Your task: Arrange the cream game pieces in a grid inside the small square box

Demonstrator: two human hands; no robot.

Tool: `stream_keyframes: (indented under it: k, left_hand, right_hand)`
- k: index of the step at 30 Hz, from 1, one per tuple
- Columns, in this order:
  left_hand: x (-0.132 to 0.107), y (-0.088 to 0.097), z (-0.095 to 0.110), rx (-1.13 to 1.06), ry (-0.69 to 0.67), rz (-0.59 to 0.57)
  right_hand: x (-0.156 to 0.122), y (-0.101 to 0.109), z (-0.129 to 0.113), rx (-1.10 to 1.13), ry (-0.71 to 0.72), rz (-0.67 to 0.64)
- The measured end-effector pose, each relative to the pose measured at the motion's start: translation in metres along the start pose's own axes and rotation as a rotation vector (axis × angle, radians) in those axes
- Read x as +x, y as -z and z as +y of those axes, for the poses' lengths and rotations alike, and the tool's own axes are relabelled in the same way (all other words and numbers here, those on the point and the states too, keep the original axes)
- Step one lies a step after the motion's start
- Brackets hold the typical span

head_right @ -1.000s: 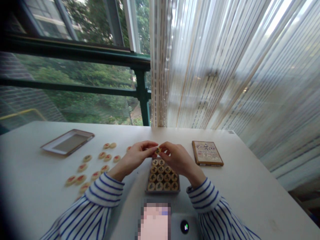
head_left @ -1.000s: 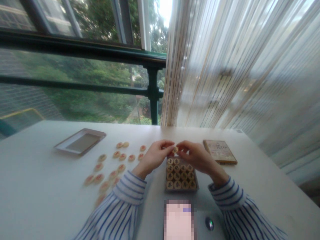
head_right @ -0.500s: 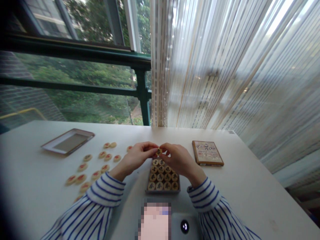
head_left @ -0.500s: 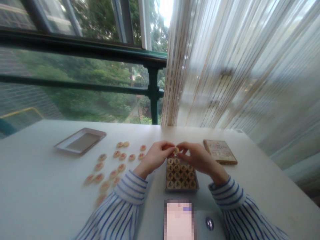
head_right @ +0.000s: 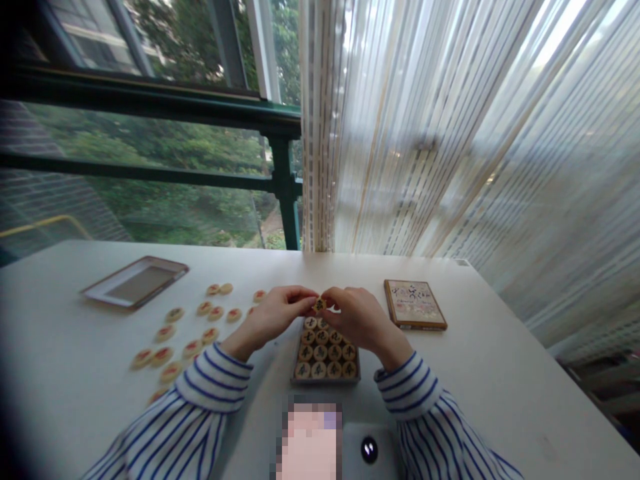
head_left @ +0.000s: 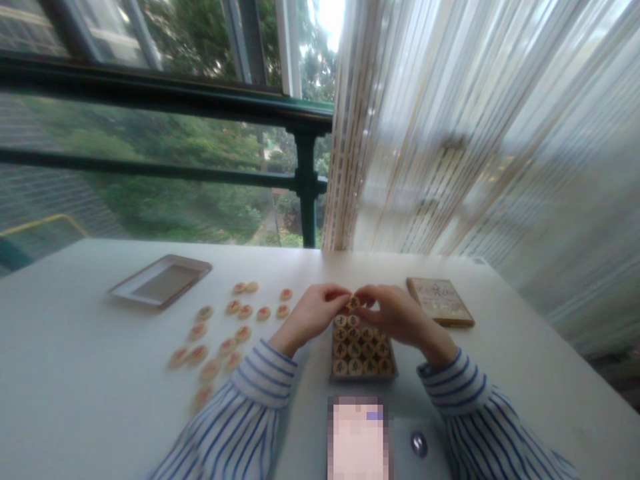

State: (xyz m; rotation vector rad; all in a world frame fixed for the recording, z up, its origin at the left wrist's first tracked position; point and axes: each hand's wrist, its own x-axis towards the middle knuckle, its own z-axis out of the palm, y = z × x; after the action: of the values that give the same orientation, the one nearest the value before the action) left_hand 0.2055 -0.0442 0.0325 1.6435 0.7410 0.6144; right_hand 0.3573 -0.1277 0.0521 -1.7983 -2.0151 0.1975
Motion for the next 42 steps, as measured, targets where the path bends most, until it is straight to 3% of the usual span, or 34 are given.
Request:
stream_keyframes:
  k: [6,16,31,42]
  left_hand:
    - [0.003,0.004,-0.003,0.111,-0.043,0.075]
    - [0.001,0.014,-0.008,0.474,-0.142,0.255]
    - [0.002,0.012,-0.024,0.76,-0.139,0.143]
    - [0.002,0.009,-0.025,0.778,-0.129,0.083]
  right_hand:
    - [-0.002,0.005,0.0,-0.042,-0.004,-0.014]
    - [-0.004,0.01,0.007,-0.132,-0.05,-0.1]
    - [-0.007,0.005,0.013,-0.337,-0.083,-0.201]
    - [-0.009,0.001,0.014,-0.41,-0.087,-0.256]
